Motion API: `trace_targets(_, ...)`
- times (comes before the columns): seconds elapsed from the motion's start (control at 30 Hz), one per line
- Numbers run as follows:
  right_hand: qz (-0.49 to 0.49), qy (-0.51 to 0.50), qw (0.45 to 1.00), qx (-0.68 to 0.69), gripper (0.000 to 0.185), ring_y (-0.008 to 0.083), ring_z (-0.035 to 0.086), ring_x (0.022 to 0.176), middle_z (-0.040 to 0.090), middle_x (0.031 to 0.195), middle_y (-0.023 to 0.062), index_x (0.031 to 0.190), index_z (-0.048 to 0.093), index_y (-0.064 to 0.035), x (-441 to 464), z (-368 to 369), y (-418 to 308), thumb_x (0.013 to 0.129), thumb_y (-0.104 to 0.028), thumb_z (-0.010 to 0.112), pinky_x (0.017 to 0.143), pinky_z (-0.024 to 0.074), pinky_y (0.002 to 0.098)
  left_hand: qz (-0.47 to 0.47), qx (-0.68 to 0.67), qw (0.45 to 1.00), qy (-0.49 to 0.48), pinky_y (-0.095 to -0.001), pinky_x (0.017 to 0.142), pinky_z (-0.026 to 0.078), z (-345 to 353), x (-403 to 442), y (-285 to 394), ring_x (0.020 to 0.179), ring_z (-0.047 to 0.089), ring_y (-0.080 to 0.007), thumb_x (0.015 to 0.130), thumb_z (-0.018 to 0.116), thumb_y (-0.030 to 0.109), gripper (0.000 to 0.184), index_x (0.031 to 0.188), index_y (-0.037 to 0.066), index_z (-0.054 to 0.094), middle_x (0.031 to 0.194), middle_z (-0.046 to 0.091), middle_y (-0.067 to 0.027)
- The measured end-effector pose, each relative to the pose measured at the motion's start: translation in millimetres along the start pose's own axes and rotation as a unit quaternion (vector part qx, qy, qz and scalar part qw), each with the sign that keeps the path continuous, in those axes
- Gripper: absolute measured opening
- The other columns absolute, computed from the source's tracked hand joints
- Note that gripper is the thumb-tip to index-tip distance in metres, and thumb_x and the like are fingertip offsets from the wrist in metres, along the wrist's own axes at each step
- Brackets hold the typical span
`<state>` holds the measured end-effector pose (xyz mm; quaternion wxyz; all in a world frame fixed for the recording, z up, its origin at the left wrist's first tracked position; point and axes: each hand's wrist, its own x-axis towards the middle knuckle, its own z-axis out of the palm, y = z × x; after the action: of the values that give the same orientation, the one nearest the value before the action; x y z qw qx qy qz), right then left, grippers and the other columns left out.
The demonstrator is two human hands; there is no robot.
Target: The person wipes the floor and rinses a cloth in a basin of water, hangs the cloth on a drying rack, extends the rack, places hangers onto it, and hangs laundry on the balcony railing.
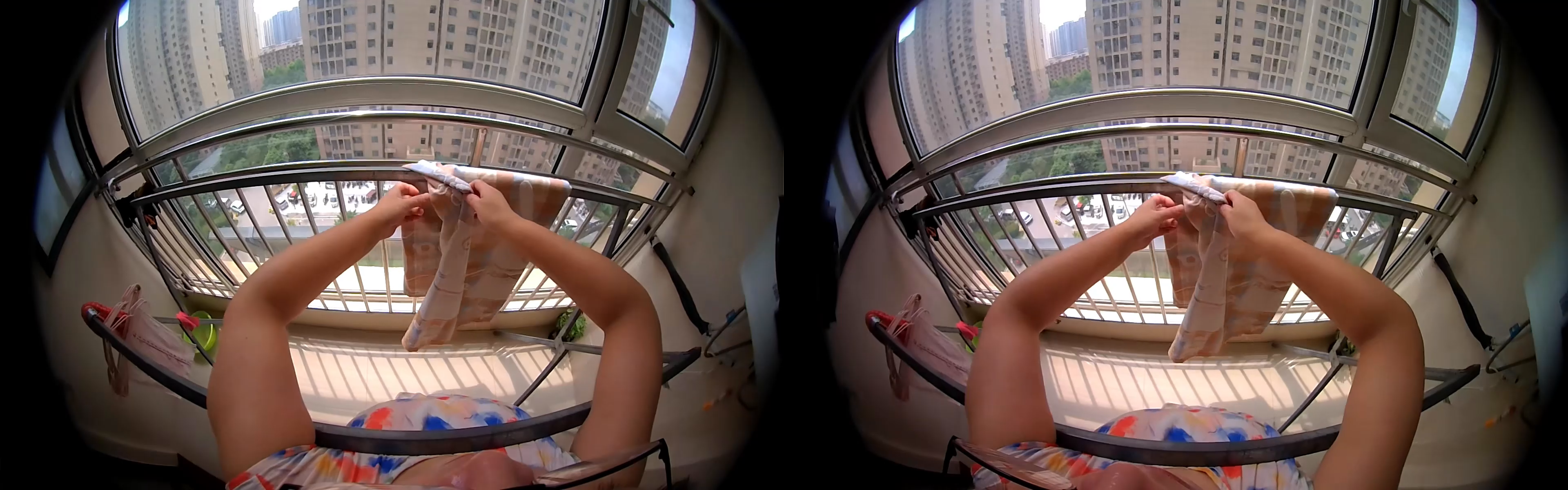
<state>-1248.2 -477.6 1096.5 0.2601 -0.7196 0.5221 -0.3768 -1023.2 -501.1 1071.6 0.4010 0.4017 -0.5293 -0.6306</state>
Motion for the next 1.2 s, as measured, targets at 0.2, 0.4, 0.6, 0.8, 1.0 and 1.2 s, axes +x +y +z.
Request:
trace_targets(0.2,0.031,-0.026,0.991,0.131,0.014,0.0092,0.05,0.072,0.053,0.083,0.0001,0.097,0.056,-0.0076,3,-20,27,0.09,-0.017,0.048,0.059,0.0436,0.0249,-0.011,0.023,1.0,-0.01,-0.0262,0.073,0.046,7,-11,7,0.084,0.053,-0.0091,0.09,0.055,0.031,0.029,0.11,0.011,0.051,0.09,0.053,0.0006)
trace_targets(0.4,0.215,0.017,0.975,0.044,0.025,0.0168,0.06,0.062,0.058,0.076,0.0067,0.082,0.058,-0.0038,2,-70,68,0.089,-0.026,0.048,0.048,0.0493,0.0302,0.019,0.115,0.983,0.143,-0.0297,0.071,0.044,31,-13,-3,0.082,0.05,-0.012,0.085,0.059,0.033,0.031,0.101,0.01,0.046,0.09,0.05,-0.0024)
trace_targets(0.6,0.181,0.244,0.945,-0.12,0.019,0.0186,0.056,0.053,0.057,0.067,0.0093,0.077,0.057,-0.0016,-6,-155,183,0.078,-0.02,0.058,0.042,0.044,0.0304,0.23,0.229,0.913,0.249,-0.0308,0.075,0.042,17,6,-23,0.08,0.048,-0.018,0.073,0.063,0.015,0.032,0.098,0.002,0.048,0.089,0.048,-0.0078)
trace_targets(0.8,0.208,0.183,0.959,0.053,0.015,0.0121,0.053,0.058,0.057,0.072,0.0038,0.082,0.056,-0.0083,-15,-165,172,0.082,-0.022,0.062,0.052,0.0422,0.0261,0.226,0.141,0.954,0.135,-0.0282,0.075,0.044,52,-3,-4,0.081,0.053,-0.0143,0.079,0.06,0.01,0.024,0.1,0.002,0.05,0.088,0.055,-0.0062)
trace_targets(1.0,0.187,0.14,0.924,0.302,0.015,0.0127,0.059,0.068,0.06,0.082,0.0016,0.096,0.054,-0.0107,-36,-144,115,0.09,-0.024,0.051,0.059,0.0448,0.0252,0.172,0.149,0.973,0.029,-0.0254,0.081,0.042,79,2,-12,0.093,0.052,-0.0116,0.087,0.056,0.011,0.022,0.108,0.005,0.053,0.101,0.057,-0.0054)
trace_targets(1.2,0.135,0.107,0.927,0.334,0.015,0.0134,0.063,0.078,0.063,0.087,0.0006,0.1,0.056,-0.0115,-39,-109,72,0.089,-0.022,0.055,0.06,0.0466,0.025,0.216,0.164,0.96,-0.07,-0.0259,0.087,0.044,122,9,2,0.1,0.056,-0.015,0.085,0.059,0.009,0.031,0.115,0.003,0.052,0.107,0.06,-0.0095)
